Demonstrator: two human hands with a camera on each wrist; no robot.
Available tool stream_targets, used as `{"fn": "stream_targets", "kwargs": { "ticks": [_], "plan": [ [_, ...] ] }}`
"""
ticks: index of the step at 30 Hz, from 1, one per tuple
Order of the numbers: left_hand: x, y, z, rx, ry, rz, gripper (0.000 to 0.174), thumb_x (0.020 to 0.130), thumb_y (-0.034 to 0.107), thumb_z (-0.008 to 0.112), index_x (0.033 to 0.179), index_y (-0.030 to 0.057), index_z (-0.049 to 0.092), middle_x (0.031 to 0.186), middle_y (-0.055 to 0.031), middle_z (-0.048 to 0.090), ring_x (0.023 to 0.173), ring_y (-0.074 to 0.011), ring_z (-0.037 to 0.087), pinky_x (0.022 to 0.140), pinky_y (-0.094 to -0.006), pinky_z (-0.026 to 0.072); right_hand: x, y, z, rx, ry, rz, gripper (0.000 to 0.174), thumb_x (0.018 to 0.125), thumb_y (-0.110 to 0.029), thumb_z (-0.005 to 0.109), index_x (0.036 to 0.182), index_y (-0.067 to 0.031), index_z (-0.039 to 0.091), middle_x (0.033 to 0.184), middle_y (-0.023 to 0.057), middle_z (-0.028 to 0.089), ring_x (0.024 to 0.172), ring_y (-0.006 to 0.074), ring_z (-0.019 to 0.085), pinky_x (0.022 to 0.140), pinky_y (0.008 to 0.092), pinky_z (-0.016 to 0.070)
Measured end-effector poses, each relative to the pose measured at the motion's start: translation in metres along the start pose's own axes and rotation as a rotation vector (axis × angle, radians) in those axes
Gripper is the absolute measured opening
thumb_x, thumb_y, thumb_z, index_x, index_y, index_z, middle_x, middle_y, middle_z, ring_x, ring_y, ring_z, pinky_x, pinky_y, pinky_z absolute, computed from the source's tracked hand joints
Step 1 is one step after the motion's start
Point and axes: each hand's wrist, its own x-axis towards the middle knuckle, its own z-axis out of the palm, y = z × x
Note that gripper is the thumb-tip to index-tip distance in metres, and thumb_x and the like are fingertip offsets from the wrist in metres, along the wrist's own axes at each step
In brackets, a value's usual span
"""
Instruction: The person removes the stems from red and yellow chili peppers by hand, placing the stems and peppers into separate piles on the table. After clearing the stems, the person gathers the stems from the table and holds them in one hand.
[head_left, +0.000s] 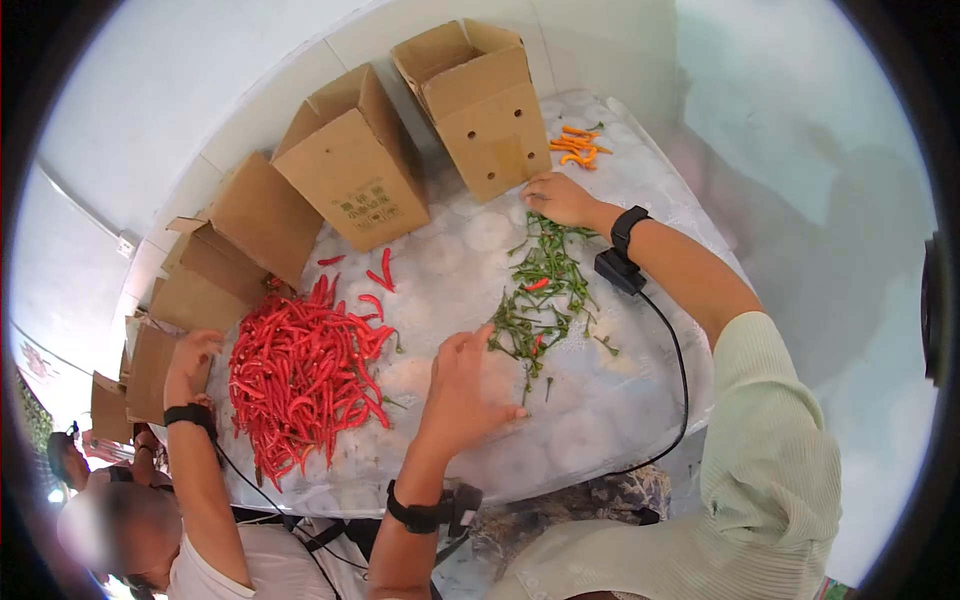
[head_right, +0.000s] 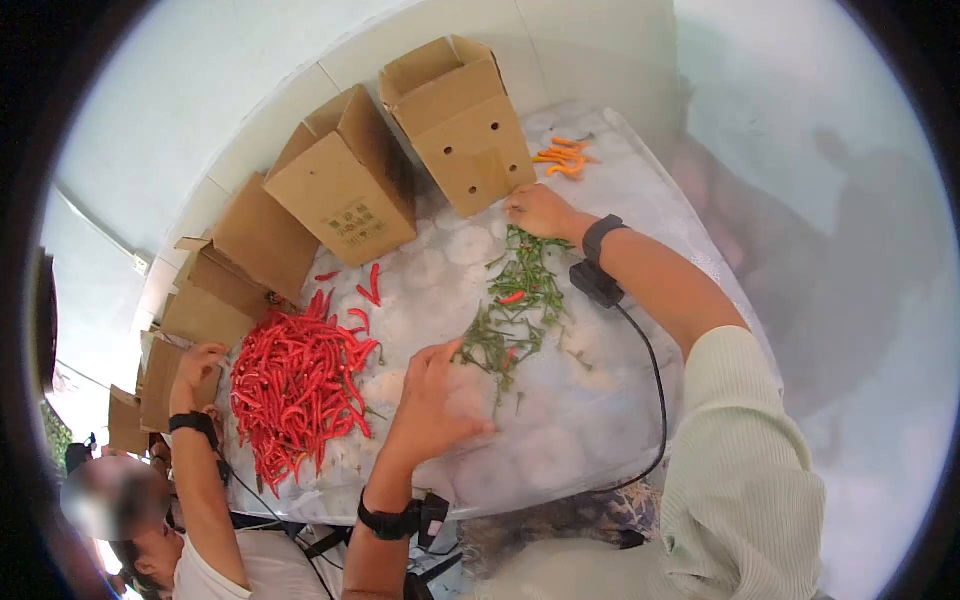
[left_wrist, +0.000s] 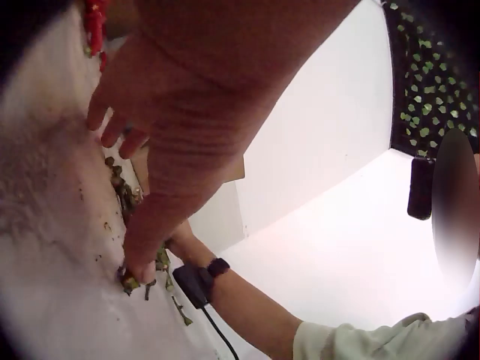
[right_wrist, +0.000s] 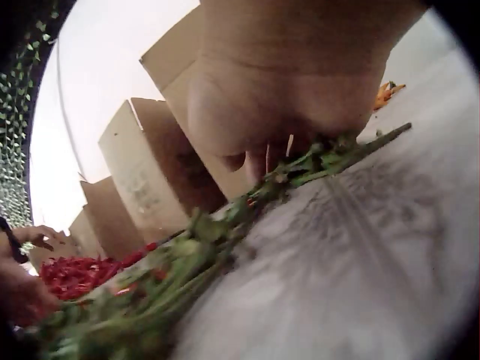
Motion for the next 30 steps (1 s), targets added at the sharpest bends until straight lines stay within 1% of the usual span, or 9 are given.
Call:
{"fn": "stream_targets", "kwargs": {
  "ticks": [6, 10, 12, 15, 17, 20, 22, 24, 30],
  "plan": [
    [0.034, -0.007, 0.024, 0.059, 0.025, 0.047, 0.096, 0.055, 0.021, 0.089, 0.136, 0.0037, 0.042, 0.123, -0.0197, 0.047, 0.115, -0.0352, 0.048, 0.099, -0.042, 0.042, -0.068, -0.054, 0.002, 0.21, -0.136, -0.048, 0.027, 0.094, -0.023, 0.054, 0.104, -0.002, 0.067, 0.109, 0.0165, 0.063, 0.106, 0.0332, 0.056, 0.096, 0.0401, 0.0435],
    [0.053, -0.009, 0.044, -0.117, 0.038, 0.04, 0.083, 0.061, 0.02, 0.087, 0.132, 0.0054, 0.046, 0.115, -0.0159, 0.05, 0.097, -0.0283, 0.055, 0.086, -0.0382, 0.0489, -0.116, -0.114, -0.006, 0.258, -0.213, -0.069, 0.029, 0.097, -0.023, 0.05, 0.11, -0.0015, 0.065, 0.107, 0.0161, 0.064, 0.106, 0.0318, 0.058, 0.096, 0.0396, 0.0438],
    [0.053, 0.005, 0.042, -0.25, -0.009, -0.014, 0.074, 0.065, 0.02, 0.085, 0.129, 0.0061, 0.05, 0.11, -0.0142, 0.052, 0.089, -0.0243, 0.056, 0.079, -0.0356, 0.0505, -0.131, -0.136, -0.028, 0.284, -0.133, 0.092, 0.03, 0.097, -0.023, 0.05, 0.113, -0.0015, 0.064, 0.109, 0.0156, 0.065, 0.108, 0.0305, 0.058, 0.097, 0.0388, 0.0432],
    [0.05, 0.003, 0.028, -0.137, 0.036, -0.096, 0.064, 0.068, 0.019, 0.083, 0.124, 0.0064, 0.054, 0.103, -0.0126, 0.055, 0.083, -0.0215, 0.057, 0.075, -0.0338, 0.0508, -0.152, -0.142, -0.061, 0.359, 0.026, 0.378, 0.033, 0.098, -0.026, 0.049, 0.118, -0.0026, 0.062, 0.116, 0.0151, 0.063, 0.113, 0.0285, 0.057, 0.099, 0.038, 0.0422],
    [0.059, -0.015, 0.02, -0.034, 0.18, -0.038, 0.055, 0.073, 0.022, 0.08, 0.12, 0.0052, 0.057, 0.097, -0.0123, 0.057, 0.086, -0.0229, 0.056, 0.079, -0.0356, 0.0495, -0.176, -0.128, -0.08, 0.372, 0.113, 0.545, 0.042, 0.095, -0.03, 0.055, 0.127, -0.003, 0.056, 0.129, 0.0167, 0.056, 0.122, 0.0281, 0.052, 0.104, 0.0382, 0.0392],
    [0.094, -0.042, 0.025, 0.105, 0.389, 0.173, 0.051, 0.084, 0.036, 0.07, 0.12, 0.0018, 0.058, 0.106, -0.0178, 0.059, 0.1, -0.0314, 0.056, 0.089, -0.0403, 0.0453, -0.214, -0.145, -0.065, 0.06, 0.145, 0.545, 0.06, 0.09, -0.034, 0.063, 0.136, 0.0004, 0.046, 0.137, 0.023, 0.047, 0.127, 0.0331, 0.046, 0.108, 0.0397, 0.0356],
    [0.121, -0.053, 0.041, 0.083, 0.376, 0.242, 0.05, 0.09, 0.04, 0.062, 0.122, 0.0011, 0.058, 0.115, -0.0191, 0.059, 0.109, -0.0332, 0.053, 0.096, -0.0404, 0.0415, -0.227, -0.166, -0.052, 0.171, 0.148, 0.53, 0.081, 0.082, -0.038, 0.071, 0.141, 0.0046, 0.035, 0.14, 0.0287, 0.039, 0.131, 0.0387, 0.039, 0.111, 0.0413, 0.0322],
    [0.142, -0.053, 0.066, 0.07, 0.305, 0.273, 0.051, 0.094, 0.042, 0.056, 0.124, 0.0003, 0.057, 0.121, -0.02, 0.058, 0.116, -0.0339, 0.052, 0.101, -0.0401, 0.039, -0.231, -0.173, -0.027, 0.056, 0.249, 0.39, 0.09, 0.076, -0.035, 0.075, 0.142, 0.006, 0.03, 0.14, 0.0307, 0.037, 0.133, 0.0414, 0.036, 0.112, 0.0426, 0.0306],
    [0.125, 0.008, 0.093, -0.2, 0.008, 0.242, 0.052, 0.097, 0.041, 0.053, 0.127, -0.0015, 0.054, 0.125, -0.0197, 0.058, 0.12, -0.0308, 0.052, 0.103, -0.0376, 0.0376, -0.208, -0.167, 0.001, 0.264, 0.33, 0.375, 0.081, 0.07, -0.014, 0.068, 0.139, 0.01, 0.032, 0.135, 0.0333, 0.04, 0.129, 0.0439, 0.039, 0.109, 0.0426, 0.0342]
  ]
}}
